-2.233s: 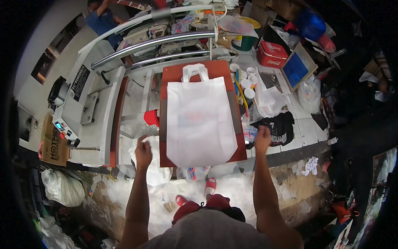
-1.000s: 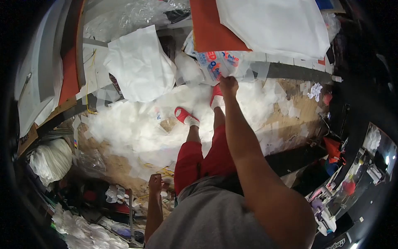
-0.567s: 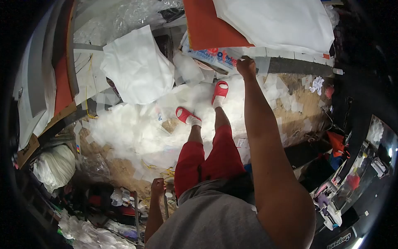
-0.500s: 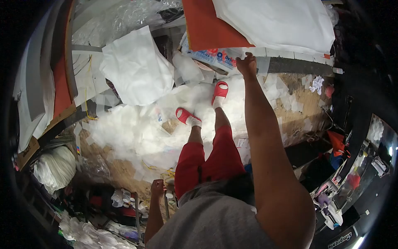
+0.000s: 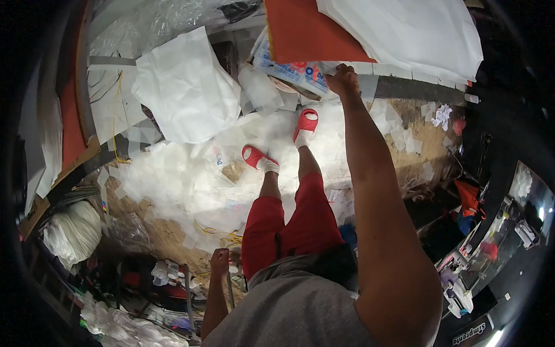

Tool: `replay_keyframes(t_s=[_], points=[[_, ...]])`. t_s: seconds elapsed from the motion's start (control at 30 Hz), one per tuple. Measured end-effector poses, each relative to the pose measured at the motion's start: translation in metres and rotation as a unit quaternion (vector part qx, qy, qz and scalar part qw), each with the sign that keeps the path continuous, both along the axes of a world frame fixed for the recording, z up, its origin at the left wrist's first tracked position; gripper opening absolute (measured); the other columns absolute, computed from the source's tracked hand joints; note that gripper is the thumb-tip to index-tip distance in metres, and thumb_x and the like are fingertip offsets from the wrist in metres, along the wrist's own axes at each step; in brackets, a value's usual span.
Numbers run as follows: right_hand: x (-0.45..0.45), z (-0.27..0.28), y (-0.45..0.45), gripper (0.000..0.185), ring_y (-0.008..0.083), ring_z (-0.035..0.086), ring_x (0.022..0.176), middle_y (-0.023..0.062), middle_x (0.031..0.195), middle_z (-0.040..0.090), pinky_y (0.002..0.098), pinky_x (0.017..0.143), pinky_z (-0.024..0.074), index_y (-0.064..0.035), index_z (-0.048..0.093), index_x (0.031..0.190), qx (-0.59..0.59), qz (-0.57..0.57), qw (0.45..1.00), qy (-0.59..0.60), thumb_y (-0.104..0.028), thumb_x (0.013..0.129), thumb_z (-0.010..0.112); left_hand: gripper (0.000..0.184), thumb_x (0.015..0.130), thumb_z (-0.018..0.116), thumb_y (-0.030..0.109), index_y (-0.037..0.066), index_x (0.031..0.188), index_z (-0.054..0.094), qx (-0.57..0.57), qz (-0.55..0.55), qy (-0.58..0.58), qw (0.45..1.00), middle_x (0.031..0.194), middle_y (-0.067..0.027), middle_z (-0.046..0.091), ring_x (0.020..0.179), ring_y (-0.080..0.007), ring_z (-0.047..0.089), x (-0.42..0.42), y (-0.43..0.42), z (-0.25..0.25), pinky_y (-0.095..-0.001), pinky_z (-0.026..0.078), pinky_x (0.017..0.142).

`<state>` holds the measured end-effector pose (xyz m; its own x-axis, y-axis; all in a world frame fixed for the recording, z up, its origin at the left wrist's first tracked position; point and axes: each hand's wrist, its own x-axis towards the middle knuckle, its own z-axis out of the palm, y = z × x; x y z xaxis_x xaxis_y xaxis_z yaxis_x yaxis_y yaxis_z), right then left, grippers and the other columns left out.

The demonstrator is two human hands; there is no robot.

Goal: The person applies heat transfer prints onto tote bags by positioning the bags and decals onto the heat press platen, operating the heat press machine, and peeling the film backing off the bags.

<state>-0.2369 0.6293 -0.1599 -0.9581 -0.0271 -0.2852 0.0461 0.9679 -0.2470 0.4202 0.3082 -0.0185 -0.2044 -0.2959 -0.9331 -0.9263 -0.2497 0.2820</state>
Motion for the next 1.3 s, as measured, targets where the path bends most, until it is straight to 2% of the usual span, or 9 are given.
replay_keyframes(t_s=[0.43,0.5,0.57,0.67,0.93,1.07,1.13,1.2,1.3], points=[[0.018,0.028,-0.011,0.04,0.038,0.065,0.095,0.0195,0.098,0.069,0.0428,0.084,0.0509,-0.0031,0.066,0.098,-0.191,-0.141,0.97,0.049,-0.035,0.075,0.07,0.023,0.093,0.059,0.023,0.003,0.105,0.056,-0.004,-0.02,0.055,0.998,0.082,-0.0078,0.061,0.068,-0.0134,0.061,-0.013,0.01,-0.009,-0.0281,0.053,0.06],[0.018,0.029,-0.001,0.042,0.0277,0.066,0.076,0.0139,0.086,0.069,0.0372,0.073,0.051,-0.0027,0.064,0.1,-0.139,-0.113,0.984,0.015,-0.038,0.078,0.07,0.022,0.093,0.059,0.021,0.003,0.105,0.056,-0.006,-0.029,0.059,0.998,0.081,-0.0078,0.061,0.068,-0.0133,0.061,-0.016,0.013,-0.008,-0.0281,0.053,0.059],[0.021,0.045,-0.005,0.04,0.0294,0.067,0.078,0.0148,0.087,0.069,0.0384,0.073,0.0509,-0.0032,0.065,0.098,-0.125,-0.11,0.986,0.012,-0.039,0.08,0.067,0.021,0.093,0.059,0.021,0.003,0.104,0.056,-0.078,-0.18,0.16,0.967,0.08,-0.0081,0.061,0.068,-0.013,0.062,-0.013,0.017,-0.012,-0.0283,0.053,0.058],[0.016,0.045,-0.001,0.036,0.0341,0.066,0.084,0.017,0.09,0.069,0.0419,0.076,0.0505,-0.0043,0.067,0.094,-0.09,-0.067,0.994,0.01,-0.039,0.083,0.063,0.02,0.093,0.059,0.021,0.004,0.103,0.056,-0.019,-0.053,0.069,0.996,0.08,-0.0078,0.062,0.067,-0.0126,0.063,-0.018,0.023,-0.01,-0.0281,0.052,0.057],[0.024,0.085,-0.005,0.022,0.0373,0.066,0.091,0.0192,0.092,0.069,0.044,0.081,0.0516,-0.0066,0.066,0.095,-0.038,-0.079,0.992,0.09,-0.025,0.085,0.058,0.019,0.094,0.056,0.021,0.004,0.102,0.056,-0.036,-0.086,0.057,0.994,0.077,-0.0065,0.062,0.066,-0.0132,0.062,-0.025,0.019,-0.009,-0.0284,0.051,0.056],[0.072,0.117,-0.001,0.011,0.0332,0.063,0.084,0.0122,0.087,0.064,0.04,0.078,0.0508,-0.008,0.062,0.089,-0.076,0.14,0.976,0.147,-0.015,0.08,0.062,0.026,0.092,0.058,0.018,0.002,0.112,0.057,-0.132,-0.153,0.155,0.967,0.088,-0.0097,0.064,0.079,-0.0184,0.065,-0.137,0.03,0.039,-0.0313,0.053,0.065],[0.135,0.185,-0.032,0.017,0.0333,0.061,0.086,0.012,0.089,0.062,0.0396,0.077,0.0501,-0.0086,0.061,0.092,-0.187,0.226,0.948,0.121,-0.015,0.076,0.065,0.037,0.087,0.063,0.014,0.003,0.121,0.056,-0.173,-0.164,0.336,0.911,0.105,-0.0143,0.063,0.093,-0.0262,0.064,-0.229,0.056,0.084,-0.0367,0.053,0.076],[0.167,0.301,-0.056,0.019,0.0344,0.062,0.086,0.0147,0.09,0.064,0.0453,0.077,0.0503,-0.0049,0.061,0.094,-0.132,0.366,0.915,-0.111,-0.016,0.08,0.063,0.045,0.081,0.072,0.013,0.003,0.122,0.057,-0.251,-0.323,0.453,0.792,0.118,-0.0178,0.06,0.11,-0.0309,0.059,-0.35,0.075,0.17,-0.0419,0.049,0.091],[0.149,0.388,-0.045,0.01,0.0278,0.063,0.083,0.0113,0.088,0.064,0.035,0.075,0.0508,-0.0025,0.062,0.093,-0.313,0.241,0.906,-0.152,-0.004,0.083,0.061,0.045,0.079,0.071,0.011,0.003,0.121,0.057,-0.157,-0.342,0.485,0.789,0.113,-0.0176,0.063,0.107,-0.0335,0.06,-0.408,0.082,0.218,-0.0424,0.044,0.097]])
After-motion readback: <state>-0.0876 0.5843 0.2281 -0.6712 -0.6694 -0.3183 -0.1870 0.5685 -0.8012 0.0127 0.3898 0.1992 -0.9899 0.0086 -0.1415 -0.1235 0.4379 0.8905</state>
